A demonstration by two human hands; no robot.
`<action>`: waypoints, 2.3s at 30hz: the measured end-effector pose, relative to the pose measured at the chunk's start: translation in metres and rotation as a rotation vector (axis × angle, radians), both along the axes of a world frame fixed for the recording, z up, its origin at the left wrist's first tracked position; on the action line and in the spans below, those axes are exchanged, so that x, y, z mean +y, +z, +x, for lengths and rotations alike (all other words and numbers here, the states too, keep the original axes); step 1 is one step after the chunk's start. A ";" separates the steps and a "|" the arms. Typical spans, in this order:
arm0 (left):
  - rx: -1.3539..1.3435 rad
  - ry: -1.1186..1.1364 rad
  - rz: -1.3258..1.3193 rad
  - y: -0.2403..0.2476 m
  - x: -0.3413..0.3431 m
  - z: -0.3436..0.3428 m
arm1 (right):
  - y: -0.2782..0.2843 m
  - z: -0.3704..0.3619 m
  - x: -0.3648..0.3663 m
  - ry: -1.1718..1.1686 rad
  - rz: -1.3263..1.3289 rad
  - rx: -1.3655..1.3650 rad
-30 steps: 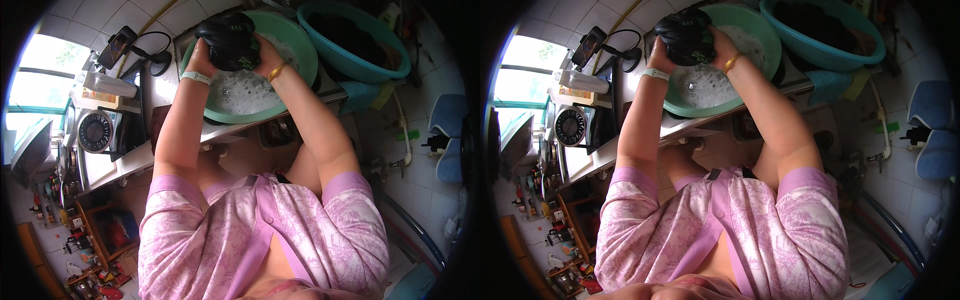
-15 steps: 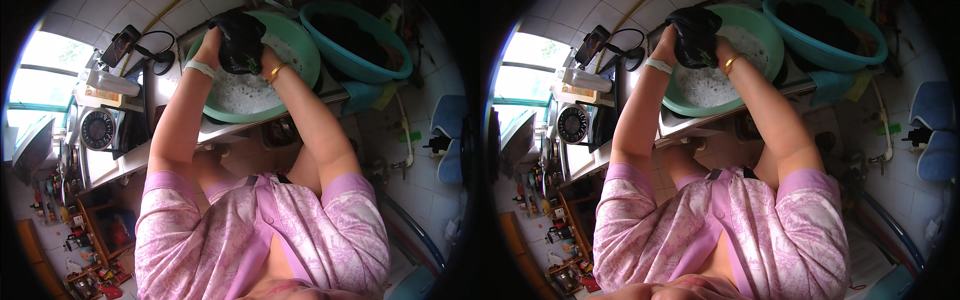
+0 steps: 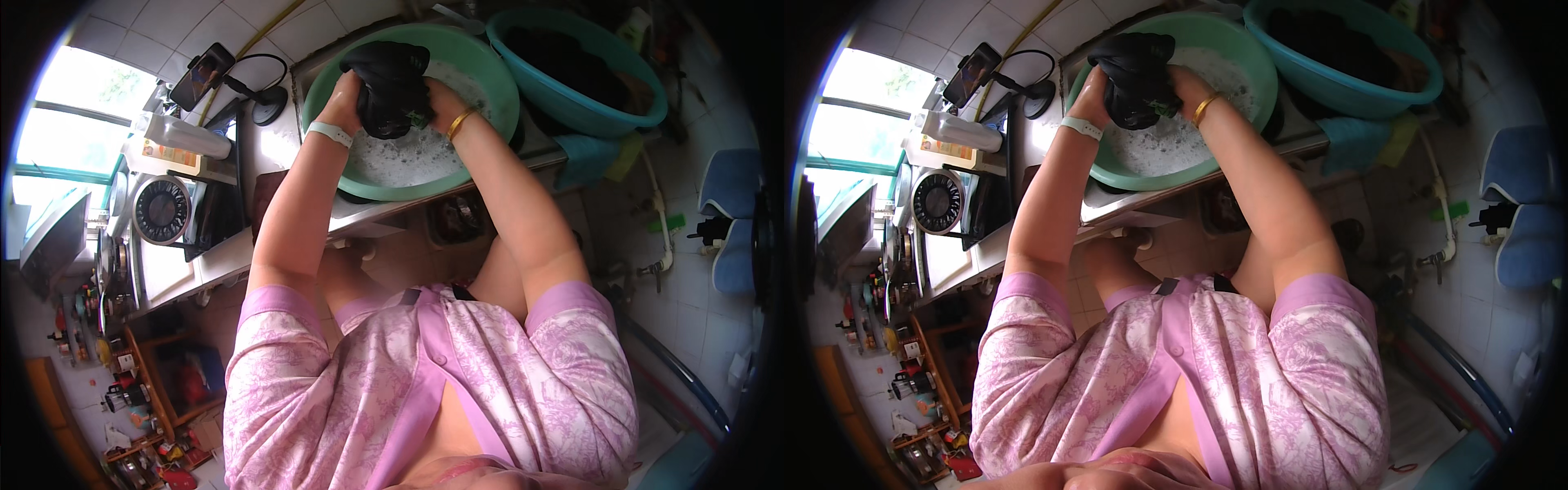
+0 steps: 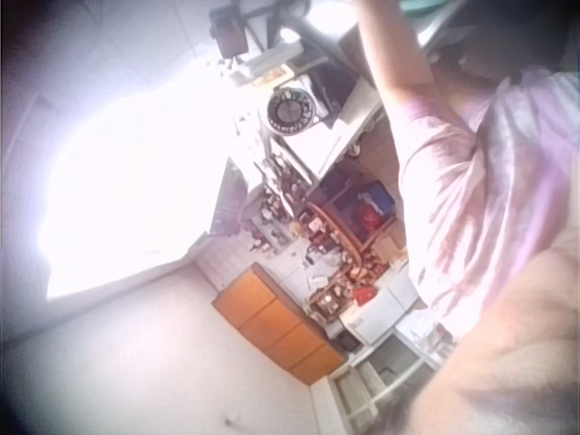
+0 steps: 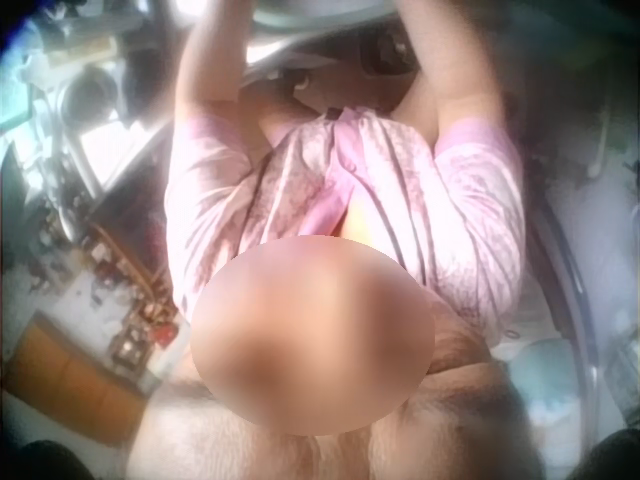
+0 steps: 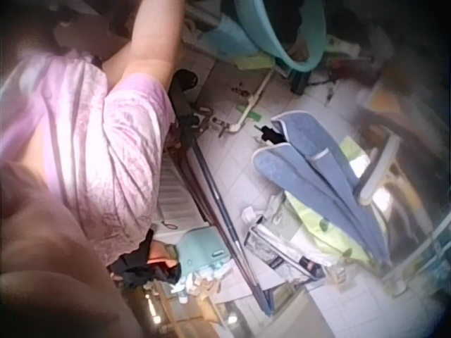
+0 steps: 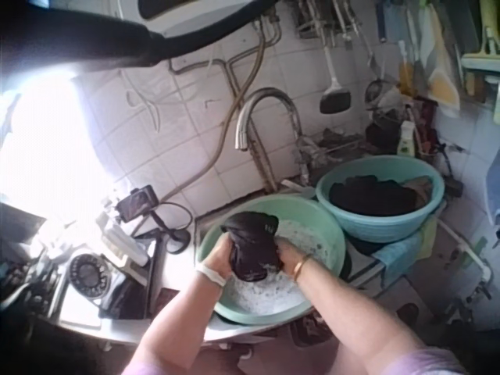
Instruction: The person washes a dark garment by hand in a basin of soapy water, scrubbing the fabric and eventually rinsing it.
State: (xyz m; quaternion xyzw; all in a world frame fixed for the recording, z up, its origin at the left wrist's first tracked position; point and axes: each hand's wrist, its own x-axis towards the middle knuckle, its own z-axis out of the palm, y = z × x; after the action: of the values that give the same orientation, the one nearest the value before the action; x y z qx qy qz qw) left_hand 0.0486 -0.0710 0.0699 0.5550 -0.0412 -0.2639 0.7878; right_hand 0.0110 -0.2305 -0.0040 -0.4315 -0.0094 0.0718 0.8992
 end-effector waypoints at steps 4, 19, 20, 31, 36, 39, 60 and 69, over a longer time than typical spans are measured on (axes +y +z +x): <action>0.012 0.120 -0.073 -0.014 0.015 0.020 | 0.050 -0.014 0.004 -0.091 0.125 0.145; -0.414 0.312 0.301 -0.010 -0.033 0.015 | 0.023 0.013 0.016 -0.487 -0.050 0.080; -0.401 0.304 0.280 -0.010 -0.033 0.015 | 0.021 0.014 0.017 -0.491 -0.049 0.084; -0.708 0.337 -0.012 -0.001 -0.037 0.013 | 0.038 -0.007 0.004 0.092 0.298 0.019; -0.735 0.383 -0.058 0.002 -0.038 0.010 | 0.052 -0.020 0.009 0.098 0.352 0.071; -0.692 0.271 0.026 -0.001 -0.030 0.010 | 0.044 -0.013 0.007 -0.006 0.267 -0.015; 0.066 0.307 -0.010 -0.016 -0.016 0.013 | 0.036 -0.006 0.023 -0.399 -0.097 0.011; 0.144 0.271 -0.005 -0.017 -0.008 0.006 | 0.032 -0.005 0.028 -0.386 -0.195 0.098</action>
State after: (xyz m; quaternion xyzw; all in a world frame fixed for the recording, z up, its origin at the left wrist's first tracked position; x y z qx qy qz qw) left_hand 0.0549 -0.0794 0.0529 0.5330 0.0900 -0.1938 0.8187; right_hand 0.0055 -0.2022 0.0278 -0.5061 0.1242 -0.0801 0.8497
